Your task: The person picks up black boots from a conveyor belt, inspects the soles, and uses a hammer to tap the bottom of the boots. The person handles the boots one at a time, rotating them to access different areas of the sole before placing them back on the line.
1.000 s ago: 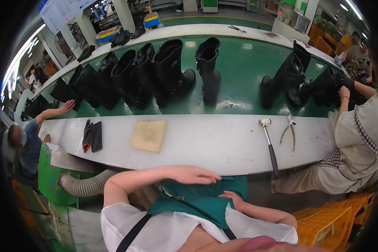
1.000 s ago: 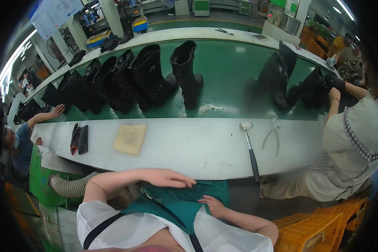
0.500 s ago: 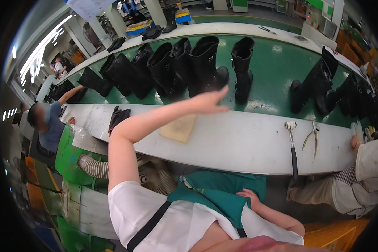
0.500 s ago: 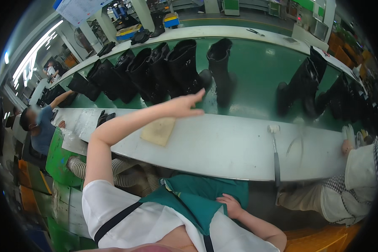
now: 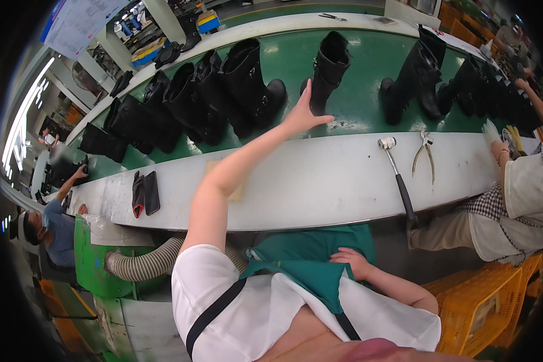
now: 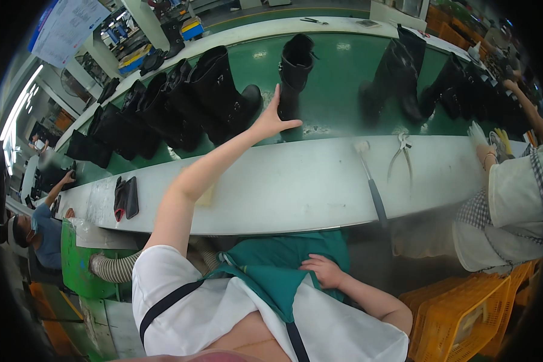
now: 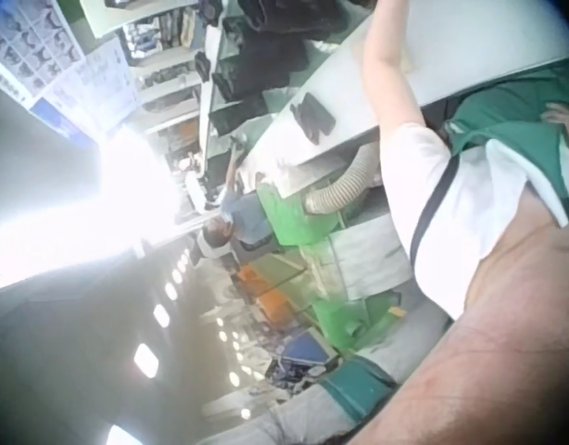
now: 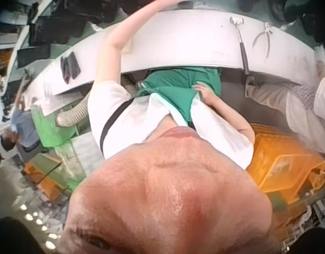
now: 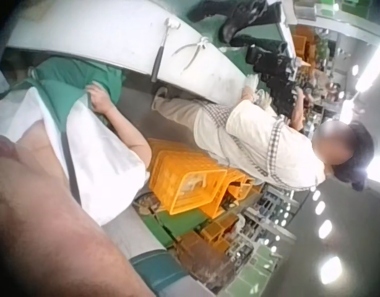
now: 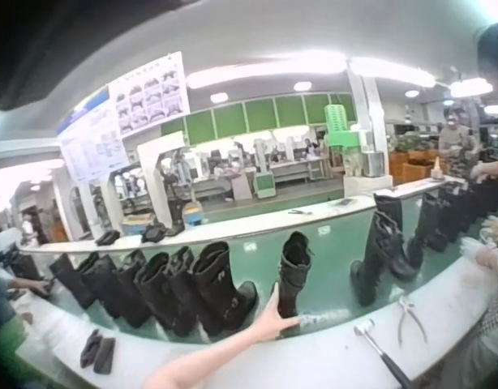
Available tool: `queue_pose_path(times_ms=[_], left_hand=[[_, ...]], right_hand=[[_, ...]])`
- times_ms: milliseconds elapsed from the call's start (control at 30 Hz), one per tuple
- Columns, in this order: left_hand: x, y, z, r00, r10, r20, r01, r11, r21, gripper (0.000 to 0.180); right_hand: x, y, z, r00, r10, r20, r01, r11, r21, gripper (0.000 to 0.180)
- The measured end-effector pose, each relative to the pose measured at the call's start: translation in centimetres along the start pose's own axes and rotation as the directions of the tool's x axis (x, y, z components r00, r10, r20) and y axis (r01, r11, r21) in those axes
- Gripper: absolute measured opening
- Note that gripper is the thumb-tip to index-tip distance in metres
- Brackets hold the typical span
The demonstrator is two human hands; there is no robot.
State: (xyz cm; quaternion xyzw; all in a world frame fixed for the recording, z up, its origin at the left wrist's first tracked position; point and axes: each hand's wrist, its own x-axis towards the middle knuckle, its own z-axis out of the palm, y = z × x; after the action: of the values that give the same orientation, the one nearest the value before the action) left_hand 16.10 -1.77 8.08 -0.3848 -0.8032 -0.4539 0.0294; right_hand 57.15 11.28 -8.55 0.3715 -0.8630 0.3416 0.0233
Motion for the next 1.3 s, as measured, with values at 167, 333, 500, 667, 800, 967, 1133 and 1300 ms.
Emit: queue_pose_path(times_ms=[167,333,500,667,800,967,1133,1300], left_hand=[[2.4,-3.2,2.5,0.951,-0.147,-0.272,0.096,0.977,-0.192,0.116],[2.2,-4.4,1.9,0.920,-0.277,-0.278,0.216,0.949,-0.230,0.064],[1.3,-1.1,-1.8,0.768,-0.626,-0.138,0.423,0.656,-0.625,0.053],[-3.7,5.0,-6.3,0.843,-0.534,0.057,0.396,0.546,-0.738,0.057],[-10.2,7.6,-6.6,0.876,-0.476,0.082,0.337,0.479,-0.810,0.059],[-17.5,8.9,-1.5,0.846,-0.528,-0.076,0.401,0.723,-0.563,0.059],[-18.5,11.4,2.3,0.975,-0.172,-0.143,0.126,0.951,-0.281,0.063],[-18.7,17.1,1.1,0.983,0.127,-0.131,-0.125,0.992,0.023,0.086]], right_hand=[[0.2,-0.5,-0.3,0.999,-0.033,-0.007,0.033,0.999,-0.018,0.033],[0.5,-1.0,-0.5,0.999,-0.010,-0.040,0.008,0.999,-0.033,0.031],[0.4,-0.8,-0.3,0.998,0.004,-0.055,-0.006,1.000,-0.022,0.034],[0.3,-1.0,-0.5,0.999,0.038,-0.038,-0.038,0.999,0.003,0.036],[2.7,-2.6,-2.9,0.979,0.002,-0.204,0.000,1.000,0.011,0.038],[11.4,-5.2,-11.1,0.723,-0.046,-0.690,-0.032,0.995,-0.100,0.038],[19.5,-2.5,-17.1,0.545,0.451,-0.707,-0.063,0.863,0.502,0.043],[22.3,-1.5,-17.9,0.688,0.334,-0.644,0.332,0.645,0.689,0.038]])
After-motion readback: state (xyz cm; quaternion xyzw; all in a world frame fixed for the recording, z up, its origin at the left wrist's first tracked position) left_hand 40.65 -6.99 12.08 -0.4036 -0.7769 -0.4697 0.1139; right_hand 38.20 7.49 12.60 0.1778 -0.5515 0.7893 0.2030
